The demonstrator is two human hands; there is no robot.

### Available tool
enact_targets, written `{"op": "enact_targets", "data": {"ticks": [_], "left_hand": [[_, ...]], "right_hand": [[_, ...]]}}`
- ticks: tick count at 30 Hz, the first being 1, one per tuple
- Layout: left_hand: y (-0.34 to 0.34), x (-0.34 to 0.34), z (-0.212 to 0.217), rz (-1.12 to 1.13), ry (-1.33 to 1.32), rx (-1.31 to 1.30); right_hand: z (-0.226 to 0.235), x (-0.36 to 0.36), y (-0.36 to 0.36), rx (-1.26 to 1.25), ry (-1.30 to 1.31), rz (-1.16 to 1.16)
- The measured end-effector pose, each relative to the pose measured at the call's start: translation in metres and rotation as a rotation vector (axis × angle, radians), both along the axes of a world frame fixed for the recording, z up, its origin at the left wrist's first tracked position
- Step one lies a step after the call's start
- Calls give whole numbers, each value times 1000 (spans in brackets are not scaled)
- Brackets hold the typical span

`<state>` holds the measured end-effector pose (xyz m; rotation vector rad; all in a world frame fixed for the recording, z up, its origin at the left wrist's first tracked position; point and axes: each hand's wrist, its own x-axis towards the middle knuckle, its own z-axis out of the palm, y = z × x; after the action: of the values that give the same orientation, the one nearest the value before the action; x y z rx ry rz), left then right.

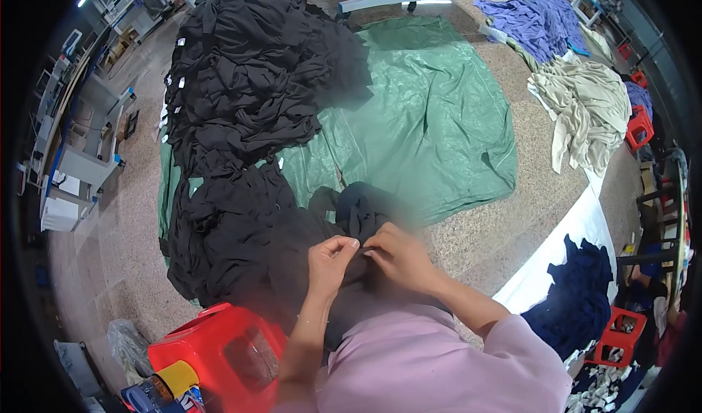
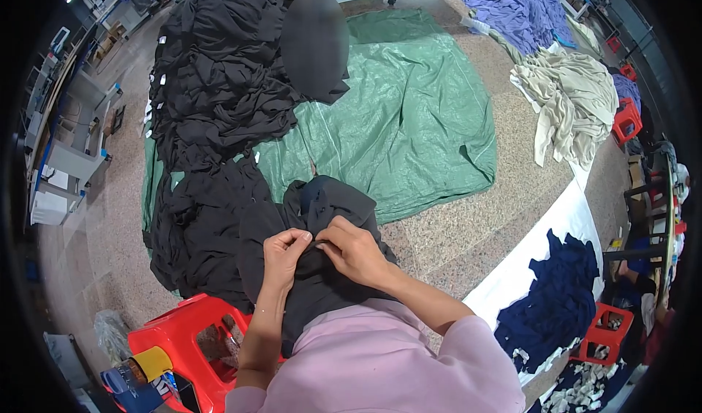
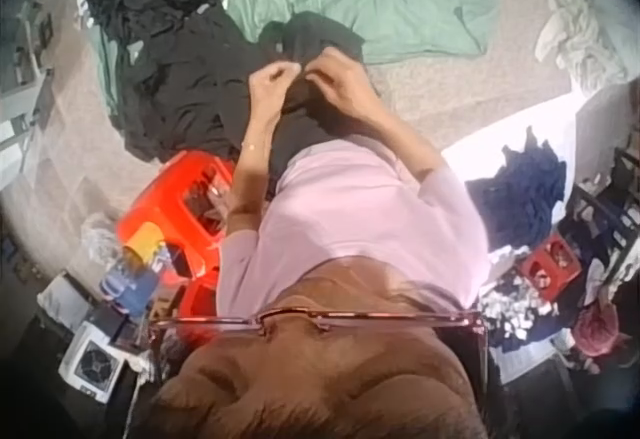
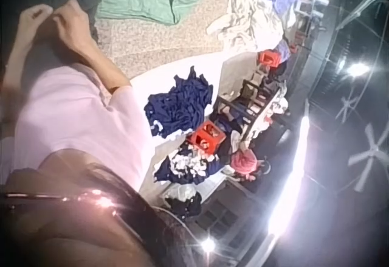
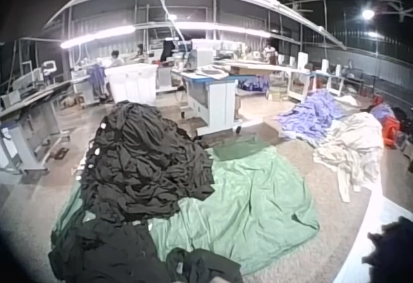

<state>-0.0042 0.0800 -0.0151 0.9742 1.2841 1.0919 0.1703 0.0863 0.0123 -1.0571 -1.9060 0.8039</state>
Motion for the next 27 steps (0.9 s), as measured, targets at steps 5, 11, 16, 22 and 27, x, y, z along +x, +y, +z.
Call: {"op": "enact_targets", "data": {"ticks": [5,11,16,22,27], "left_hand": [[2,-12,4,-157,-47,-80],[-8,-7,14,-232,357,207],[-12,-1,15,-212,426,381],[-17,1,12,-203,380,360],[-19,0,2,-223,352,390]], "right_hand": [[-8,-3,-7,32,17,-32],[-13,3,-7,25,41,21],[-12,8,-4,-15,13,38],[-21,11,0,-542,130,14],[-34,4,-1,-781,263,11]]}}
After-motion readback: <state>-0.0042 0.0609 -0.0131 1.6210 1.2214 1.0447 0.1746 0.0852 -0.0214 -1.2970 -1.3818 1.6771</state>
